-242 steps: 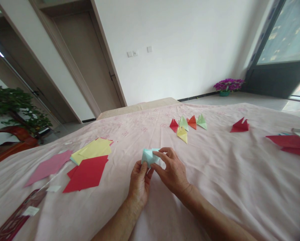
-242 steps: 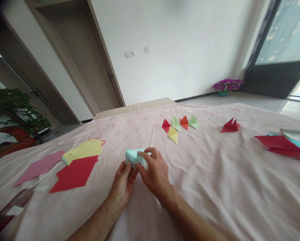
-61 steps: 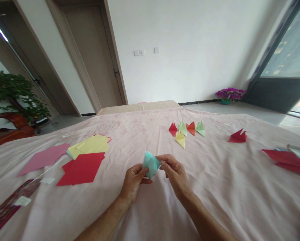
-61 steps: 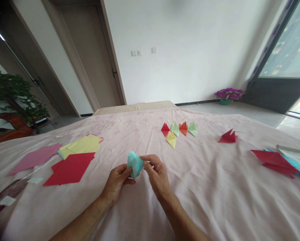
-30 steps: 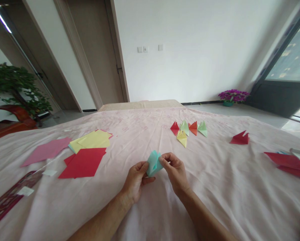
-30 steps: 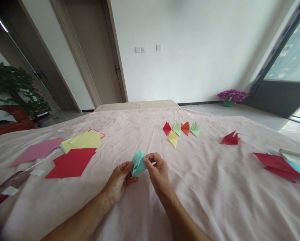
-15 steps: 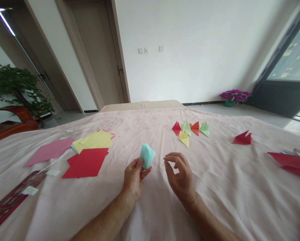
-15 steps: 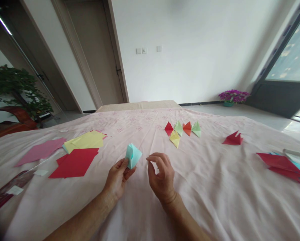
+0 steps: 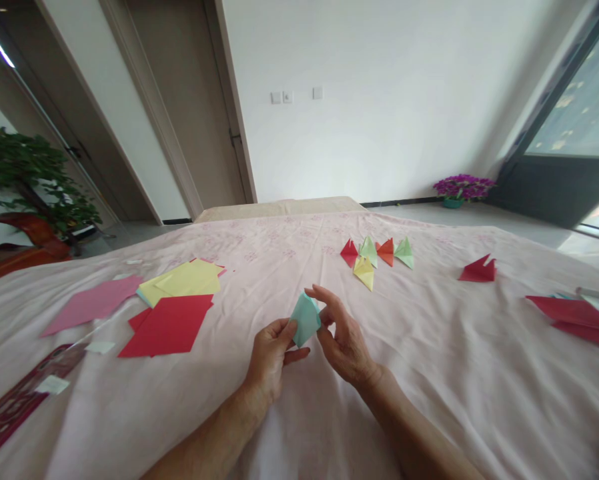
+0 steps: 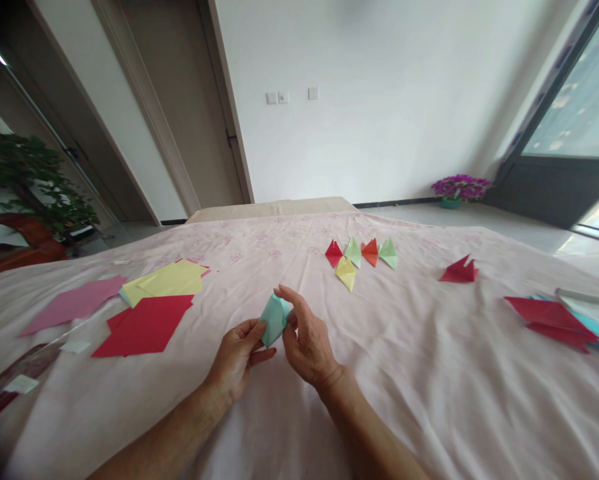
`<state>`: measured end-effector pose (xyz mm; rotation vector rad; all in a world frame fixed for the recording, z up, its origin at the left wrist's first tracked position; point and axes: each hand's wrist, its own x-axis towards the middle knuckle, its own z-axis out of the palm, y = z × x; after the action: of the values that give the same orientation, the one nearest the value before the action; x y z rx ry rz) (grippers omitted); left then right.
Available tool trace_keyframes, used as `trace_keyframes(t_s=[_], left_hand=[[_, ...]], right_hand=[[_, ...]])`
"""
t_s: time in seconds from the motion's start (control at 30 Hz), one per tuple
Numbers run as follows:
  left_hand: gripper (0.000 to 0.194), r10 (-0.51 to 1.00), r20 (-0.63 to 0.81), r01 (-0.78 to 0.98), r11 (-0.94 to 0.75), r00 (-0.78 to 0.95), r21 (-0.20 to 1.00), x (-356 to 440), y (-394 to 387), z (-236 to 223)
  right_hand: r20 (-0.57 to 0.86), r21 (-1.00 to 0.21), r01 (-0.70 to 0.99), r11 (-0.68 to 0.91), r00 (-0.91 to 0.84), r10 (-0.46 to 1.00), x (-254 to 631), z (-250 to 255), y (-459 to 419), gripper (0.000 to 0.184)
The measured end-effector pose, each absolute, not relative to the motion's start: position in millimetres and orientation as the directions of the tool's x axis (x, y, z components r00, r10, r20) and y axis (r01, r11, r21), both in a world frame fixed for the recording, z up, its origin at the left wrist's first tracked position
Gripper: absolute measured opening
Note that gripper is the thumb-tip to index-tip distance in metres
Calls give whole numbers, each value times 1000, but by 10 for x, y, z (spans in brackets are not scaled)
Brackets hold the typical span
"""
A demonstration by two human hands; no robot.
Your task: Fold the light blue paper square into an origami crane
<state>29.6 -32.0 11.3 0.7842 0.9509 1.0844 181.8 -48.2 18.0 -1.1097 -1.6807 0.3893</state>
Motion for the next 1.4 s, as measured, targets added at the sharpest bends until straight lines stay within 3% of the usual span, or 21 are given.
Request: trace_keyframes(t_s=[0.53,0.8,1.0,1.2,1.4], left_hand=[[39,957,-239,-425,288,164,858,267,-278,158],[39,949,-271,-418,314,161,853,235,-246,166],[39,961,-240,-396,274,134,877,223,-225,204],[39,958,-236,-388,282,161,877,216,-213,241],[35,936,-262,-305,327,235,895,191,-215,230]], right_hand=[[585,-634,561,533,-102,804,1899,192,-511,63],[578,-417,768,487,-189,794,1950,241,-450,50],[557,-456,756,469,-168,813,1927,293,-501,45],[502,-579,681,448,-136,854,1893,281,-489,64],[522,-477,730,489,-212,826,1945,295,-477,62]])
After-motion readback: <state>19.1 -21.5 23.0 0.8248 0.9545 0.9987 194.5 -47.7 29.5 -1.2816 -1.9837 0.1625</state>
